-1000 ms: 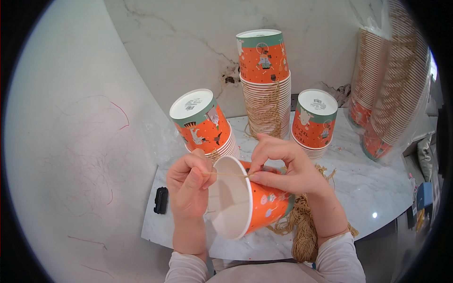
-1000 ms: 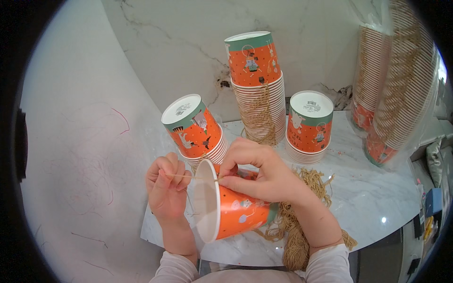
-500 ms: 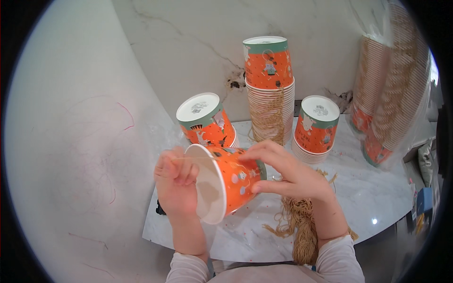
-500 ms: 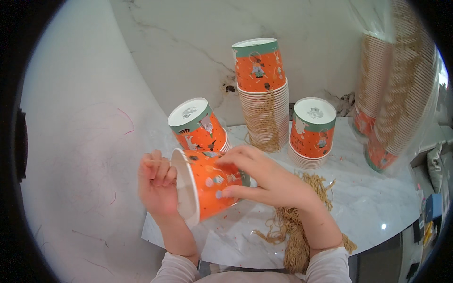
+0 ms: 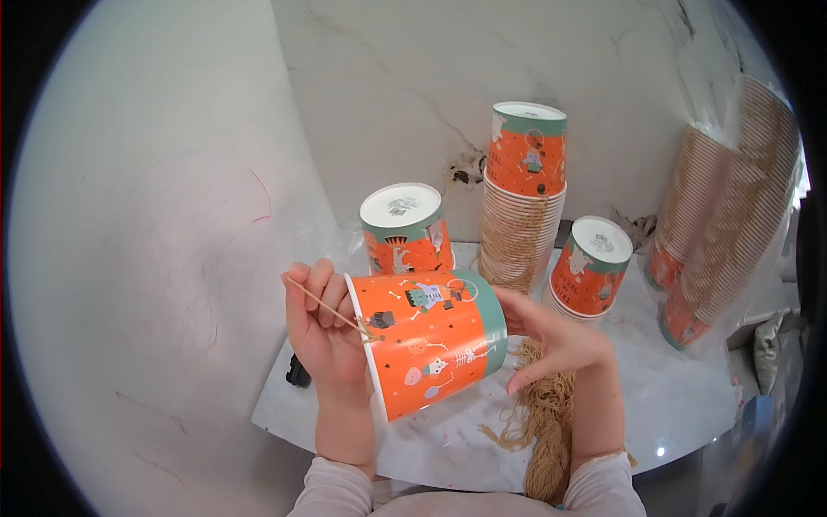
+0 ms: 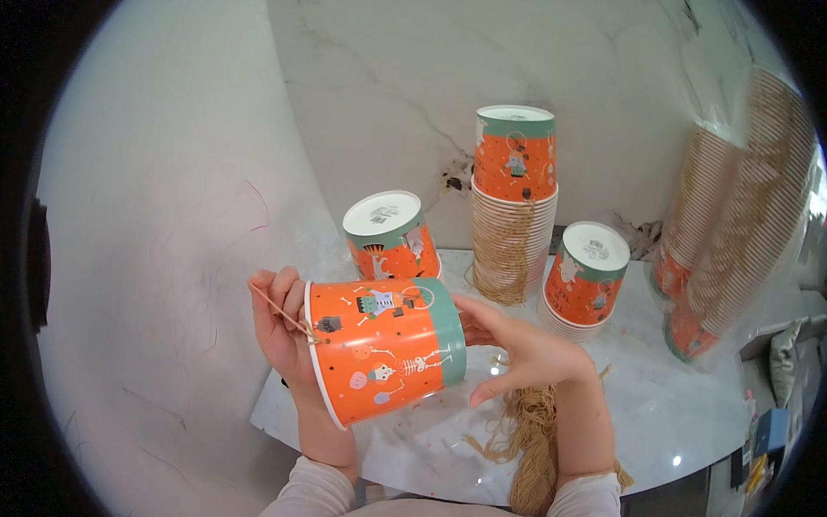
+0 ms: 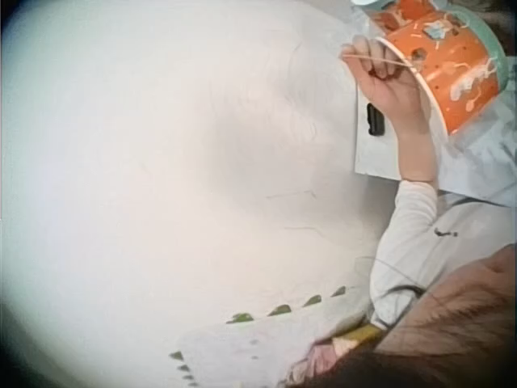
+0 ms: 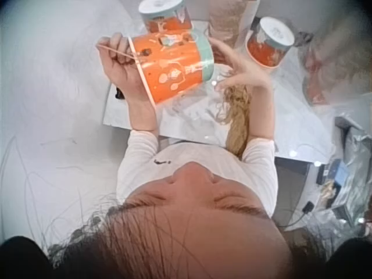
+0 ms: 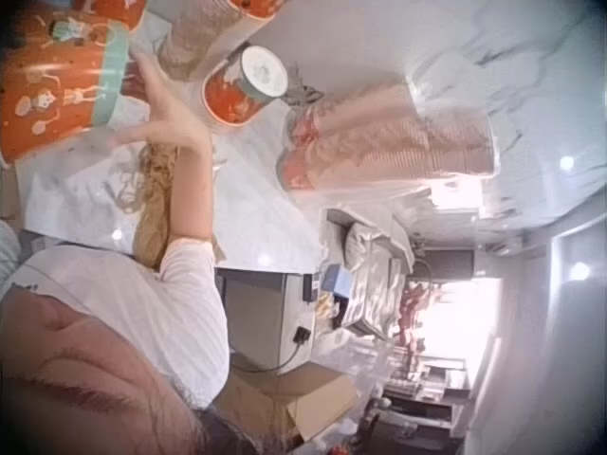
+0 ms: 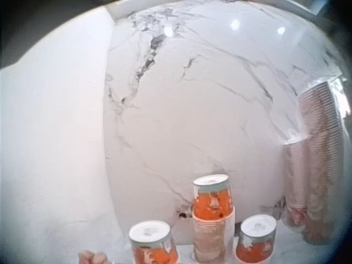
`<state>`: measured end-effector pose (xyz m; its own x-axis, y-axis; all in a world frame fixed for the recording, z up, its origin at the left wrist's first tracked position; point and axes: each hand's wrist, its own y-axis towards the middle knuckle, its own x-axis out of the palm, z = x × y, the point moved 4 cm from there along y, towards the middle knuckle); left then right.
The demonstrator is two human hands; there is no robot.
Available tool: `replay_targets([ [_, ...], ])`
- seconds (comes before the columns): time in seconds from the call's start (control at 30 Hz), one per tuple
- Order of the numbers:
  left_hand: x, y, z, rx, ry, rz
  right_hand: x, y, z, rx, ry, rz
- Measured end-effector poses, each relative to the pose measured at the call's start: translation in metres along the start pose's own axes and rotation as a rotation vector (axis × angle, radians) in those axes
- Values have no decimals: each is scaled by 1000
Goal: Thread a decorative gold string through the pre-punched holes of festive orange paper buckets.
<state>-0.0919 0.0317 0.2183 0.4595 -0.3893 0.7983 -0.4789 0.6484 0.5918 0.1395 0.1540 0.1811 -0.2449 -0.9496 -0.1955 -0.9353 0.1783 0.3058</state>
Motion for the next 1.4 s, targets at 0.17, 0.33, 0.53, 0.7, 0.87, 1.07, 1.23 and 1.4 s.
replay_targets([
  [0.17,-14,9,8,-79,-223,-29,7,21,9,-144,-501,62],
  [0.33,-19,13,7,-96,-333,70,16,28,14,-387,-582,173],
  [0.53,-33,6,-1,-315,-312,-54,39,44,-6,-512,-454,285],
  [0.7,-68,25,26,-36,443,-24,23,79,-41,-540,-679,505],
  [0.87,-82,44,47,-94,94,45,-3,123,-86,-442,-672,802],
  [1.07,-74,47,36,-96,688,168,-7,171,-73,-230,-836,928],
  [1.23,-81,49,32,-127,1051,253,-7,189,-60,-51,-967,908],
  [1.4,-89,48,29,-242,1220,278,-16,187,-33,43,-1003,784],
])
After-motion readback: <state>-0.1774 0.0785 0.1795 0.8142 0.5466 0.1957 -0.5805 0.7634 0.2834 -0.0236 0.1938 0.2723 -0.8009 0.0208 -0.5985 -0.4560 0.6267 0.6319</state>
